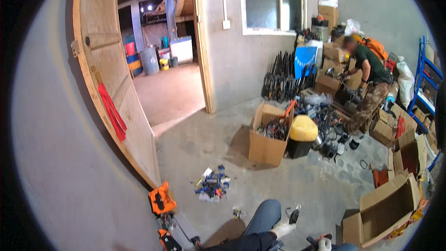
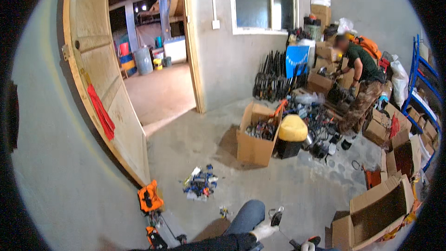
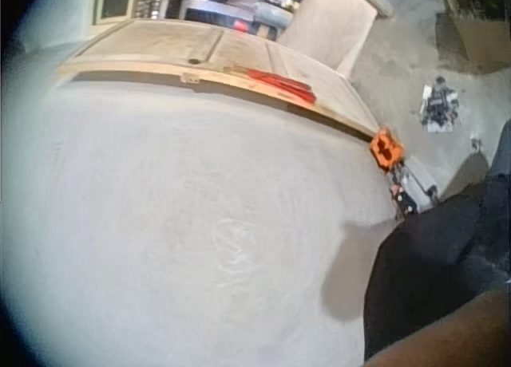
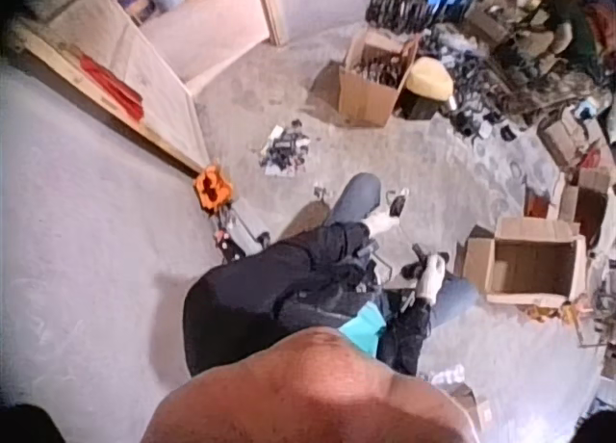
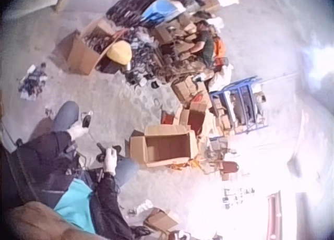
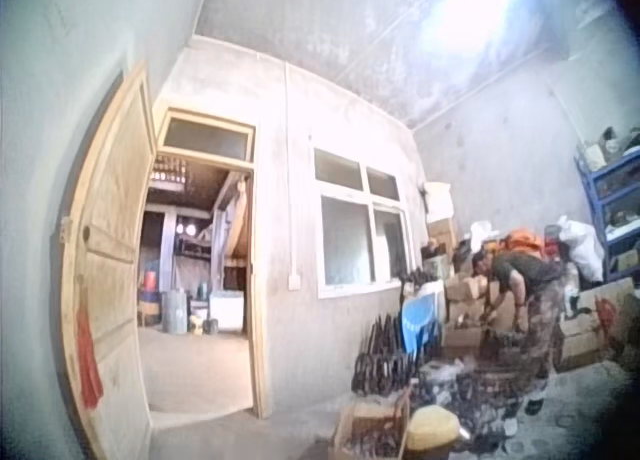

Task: Repairing and testing a small electronic component using a screwdriver and a digital tester.

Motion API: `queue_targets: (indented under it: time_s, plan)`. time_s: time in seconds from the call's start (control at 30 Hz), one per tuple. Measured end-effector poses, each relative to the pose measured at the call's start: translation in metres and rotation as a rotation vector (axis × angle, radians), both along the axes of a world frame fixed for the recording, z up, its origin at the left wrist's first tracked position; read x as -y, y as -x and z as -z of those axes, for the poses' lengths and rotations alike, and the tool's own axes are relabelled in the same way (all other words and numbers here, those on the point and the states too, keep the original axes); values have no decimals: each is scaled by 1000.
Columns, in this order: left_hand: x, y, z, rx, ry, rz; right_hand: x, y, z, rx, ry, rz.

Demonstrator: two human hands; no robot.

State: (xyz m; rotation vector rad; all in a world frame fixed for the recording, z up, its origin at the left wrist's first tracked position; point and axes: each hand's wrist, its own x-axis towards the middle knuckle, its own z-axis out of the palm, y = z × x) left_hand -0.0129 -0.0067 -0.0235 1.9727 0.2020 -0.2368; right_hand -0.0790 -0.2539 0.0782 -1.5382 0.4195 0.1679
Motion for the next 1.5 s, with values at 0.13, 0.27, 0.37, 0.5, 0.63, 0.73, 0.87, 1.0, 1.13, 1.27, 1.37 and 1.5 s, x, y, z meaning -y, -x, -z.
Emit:
queue_targets:
  time_s: [0.13,0.27,0.37,0.5,0.63,0.73,0.87,1.0,1.13,1.27,1.37,1.5]
  plan:
    - [1,-11,41,-98,45,56,3,3,1,60,-55,-53]
    - [14,-38,123,-157,-151,-32,-17,12,-33,-60,-13,-29]
    - [20,-4,20,-136,11,-25,9,10,3,-58,139,-12]
    - [9,3,15,-59,23,-74,-6,11,-31,-132,99,-76]
    - [8,2,13,29,50,-99,11,0,17,44,151,-73]
    - [9,2,14,95,74,-106,14,-1,24,59,52,-41]
    - [9,4,15,191,103,-113,10,-1,20,18,5,-60]
    - [10,7,16,279,134,-126,5,1,17,117,173,-31]
    - [12,10,16,357,158,-149,1,5,-1,-35,125,-50]
    - [10,10,9,248,133,-130,-11,11,-29,-102,44,-29]
    - [7,9,6,122,125,-108,-9,3,-15,8,14,-73]
    - [6,4,3,-65,130,-54,2,2,7,135,-25,-113]
